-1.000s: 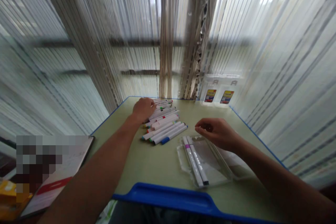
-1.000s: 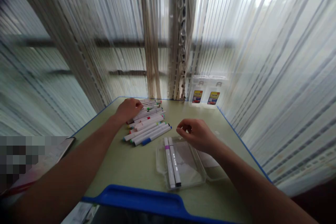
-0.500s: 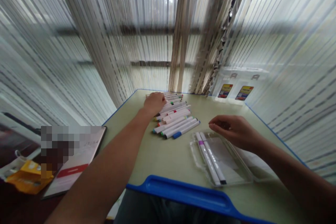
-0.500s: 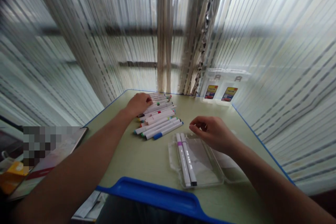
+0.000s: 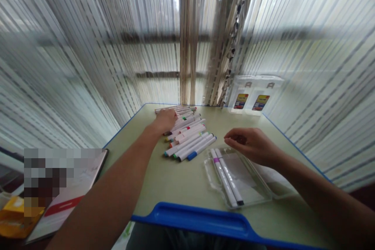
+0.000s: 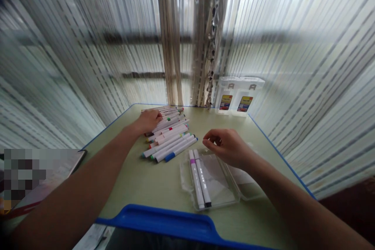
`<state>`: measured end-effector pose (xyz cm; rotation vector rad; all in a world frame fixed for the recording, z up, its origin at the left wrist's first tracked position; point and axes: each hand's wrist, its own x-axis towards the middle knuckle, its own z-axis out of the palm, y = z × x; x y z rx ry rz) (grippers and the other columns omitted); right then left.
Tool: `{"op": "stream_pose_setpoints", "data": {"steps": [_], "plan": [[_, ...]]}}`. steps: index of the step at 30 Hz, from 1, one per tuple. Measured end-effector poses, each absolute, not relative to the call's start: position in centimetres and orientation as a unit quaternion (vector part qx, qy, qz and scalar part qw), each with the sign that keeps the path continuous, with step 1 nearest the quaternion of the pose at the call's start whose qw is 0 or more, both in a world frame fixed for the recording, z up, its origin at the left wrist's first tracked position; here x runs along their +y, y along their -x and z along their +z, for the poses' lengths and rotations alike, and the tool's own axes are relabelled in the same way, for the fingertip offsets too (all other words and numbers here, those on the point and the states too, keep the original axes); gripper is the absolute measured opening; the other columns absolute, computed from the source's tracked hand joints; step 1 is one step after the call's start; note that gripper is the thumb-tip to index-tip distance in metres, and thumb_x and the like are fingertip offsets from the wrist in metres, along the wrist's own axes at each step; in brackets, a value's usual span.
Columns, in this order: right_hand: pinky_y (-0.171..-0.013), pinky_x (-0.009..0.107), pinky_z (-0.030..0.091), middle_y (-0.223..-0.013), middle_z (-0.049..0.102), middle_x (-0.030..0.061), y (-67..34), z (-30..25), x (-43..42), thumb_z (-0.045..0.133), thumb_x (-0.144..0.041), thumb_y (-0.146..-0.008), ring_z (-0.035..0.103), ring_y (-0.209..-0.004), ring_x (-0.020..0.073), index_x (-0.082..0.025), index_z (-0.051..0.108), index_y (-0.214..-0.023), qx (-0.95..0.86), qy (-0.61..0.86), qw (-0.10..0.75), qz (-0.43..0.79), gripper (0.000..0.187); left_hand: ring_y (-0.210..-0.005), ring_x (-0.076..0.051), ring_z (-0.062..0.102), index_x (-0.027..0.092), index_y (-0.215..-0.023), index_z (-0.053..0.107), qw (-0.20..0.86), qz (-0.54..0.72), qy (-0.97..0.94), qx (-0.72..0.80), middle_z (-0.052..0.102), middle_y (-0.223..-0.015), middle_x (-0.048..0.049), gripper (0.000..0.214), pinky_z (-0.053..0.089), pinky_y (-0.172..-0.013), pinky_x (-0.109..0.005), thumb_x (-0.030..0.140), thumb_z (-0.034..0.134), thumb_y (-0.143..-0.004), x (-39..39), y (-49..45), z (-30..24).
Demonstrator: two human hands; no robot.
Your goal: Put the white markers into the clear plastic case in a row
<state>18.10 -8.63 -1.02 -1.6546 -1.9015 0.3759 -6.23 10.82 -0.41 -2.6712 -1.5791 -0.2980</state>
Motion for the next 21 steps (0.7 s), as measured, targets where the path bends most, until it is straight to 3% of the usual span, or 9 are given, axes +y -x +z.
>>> {"op": "stream_pose_setpoints", "data": {"steps": [11, 14, 17, 21], "plan": [[-0.054, 0.025, 0.04, -0.062, 0.065, 0.0017, -17.9, -0.9, -8.8, 0.059, -0.033, -0.088, 0.055, -0.055, 0.0131, -0.017, 0.074, -0.082, -0.718, 0.614, 0.304, 0.123, 0.023, -0.113, -0.031, 0.061, 0.013, -0.104, 0.069, 0.023, -0.146, 0.838, -0.526, 0.07, -0.114, -0.0178, 0.028, 0.045, -0.099, -0.044, 0.022, 0.044, -0.095, 10.3, 6.0, -0.5], [-0.055, 0.026, 0.042, -0.065, 0.067, 0.0023, -18.0, -0.9, -8.7, 0.06, -0.034, -0.088, 0.056, -0.056, 0.0135, -0.017, 0.074, -0.082, -0.704, 0.619, 0.324, 0.124, 0.023, -0.109, -0.027, 0.062, 0.014, -0.111, 0.066, 0.004, -0.202, 0.84, -0.504, 0.07, -0.114, -0.0147, 0.028, 0.047, -0.096, -0.039, 0.022, 0.042, -0.098, 9.1, 5.3, 0.8], [-0.056, 0.027, 0.044, -0.069, 0.069, 0.004, -18.2, -0.9, -8.5, 0.06, -0.039, -0.09, 0.059, -0.058, 0.0147, -0.016, 0.073, -0.089, -0.669, 0.632, 0.372, 0.118, 0.027, -0.093, -0.02, 0.066, 0.016, -0.11, 0.066, -0.039, -0.269, 0.843, -0.463, 0.073, -0.104, -0.0088, 0.026, 0.05, -0.086, -0.03, 0.026, 0.045, -0.098, 7.5, 4.4, 2.0], [-0.058, 0.029, 0.048, -0.078, 0.069, 0.0066, -18.5, -0.8, -8.3, 0.061, -0.045, -0.09, 0.062, -0.063, 0.0166, -0.014, 0.07, -0.104, -0.62, 0.638, 0.447, 0.091, 0.035, -0.074, -0.015, 0.062, 0.013, -0.101, 0.07, -0.23, -0.44, 0.813, -0.305, 0.071, -0.086, -0.0059, 0.023, 0.049, -0.071, -0.026, 0.031, 0.059, -0.093, 5.3, 3.5, 3.1]]}}
